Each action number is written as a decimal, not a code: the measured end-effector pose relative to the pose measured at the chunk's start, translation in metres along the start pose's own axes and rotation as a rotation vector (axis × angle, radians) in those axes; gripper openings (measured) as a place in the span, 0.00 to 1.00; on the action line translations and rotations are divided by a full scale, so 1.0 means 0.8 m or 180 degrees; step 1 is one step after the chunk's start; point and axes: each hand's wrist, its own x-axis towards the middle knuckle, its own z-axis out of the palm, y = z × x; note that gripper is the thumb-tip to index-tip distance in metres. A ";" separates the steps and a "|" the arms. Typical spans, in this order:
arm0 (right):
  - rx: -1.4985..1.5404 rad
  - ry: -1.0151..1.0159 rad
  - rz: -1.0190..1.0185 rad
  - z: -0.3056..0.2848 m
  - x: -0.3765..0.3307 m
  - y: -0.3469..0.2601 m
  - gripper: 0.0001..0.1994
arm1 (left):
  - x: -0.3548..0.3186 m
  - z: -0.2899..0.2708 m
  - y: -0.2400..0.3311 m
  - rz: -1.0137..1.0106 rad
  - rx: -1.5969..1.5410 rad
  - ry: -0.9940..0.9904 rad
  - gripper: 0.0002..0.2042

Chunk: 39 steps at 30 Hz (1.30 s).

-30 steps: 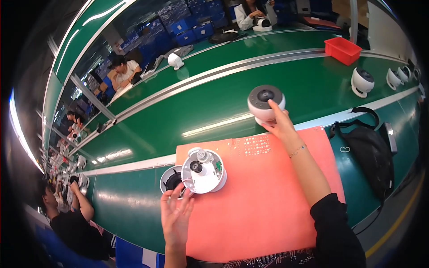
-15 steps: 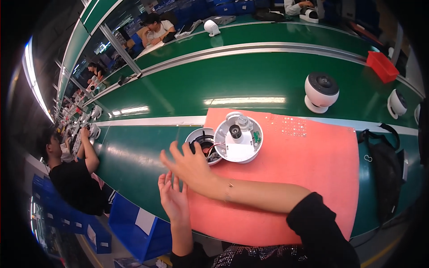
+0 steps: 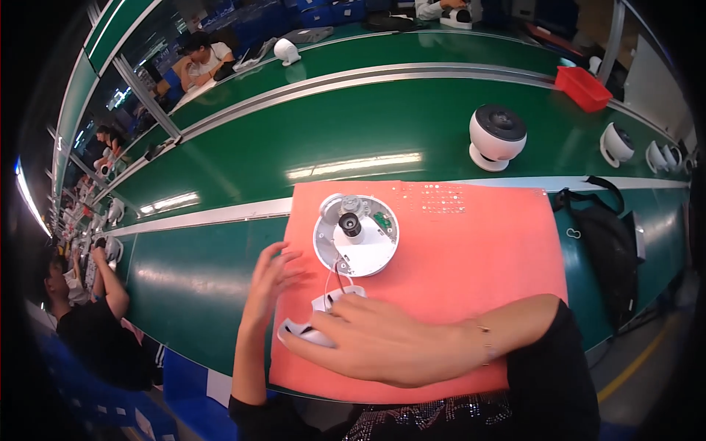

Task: Assembling the components of a dome security camera on a factory assembly line.

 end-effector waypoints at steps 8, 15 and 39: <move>0.1157 -0.0181 0.0925 -0.062 -0.090 -0.004 0.15 | -0.005 0.102 -0.005 0.0162 -0.0071 -0.0356 0.33; 0.3966 0.0937 0.2045 -0.065 -0.144 0.026 0.26 | -0.043 0.104 0.010 -0.0618 -0.0304 -0.0860 0.33; 0.3473 0.0196 0.2920 -0.049 -0.116 0.038 0.11 | -0.093 0.108 0.042 0.1536 0.2665 -0.0588 0.30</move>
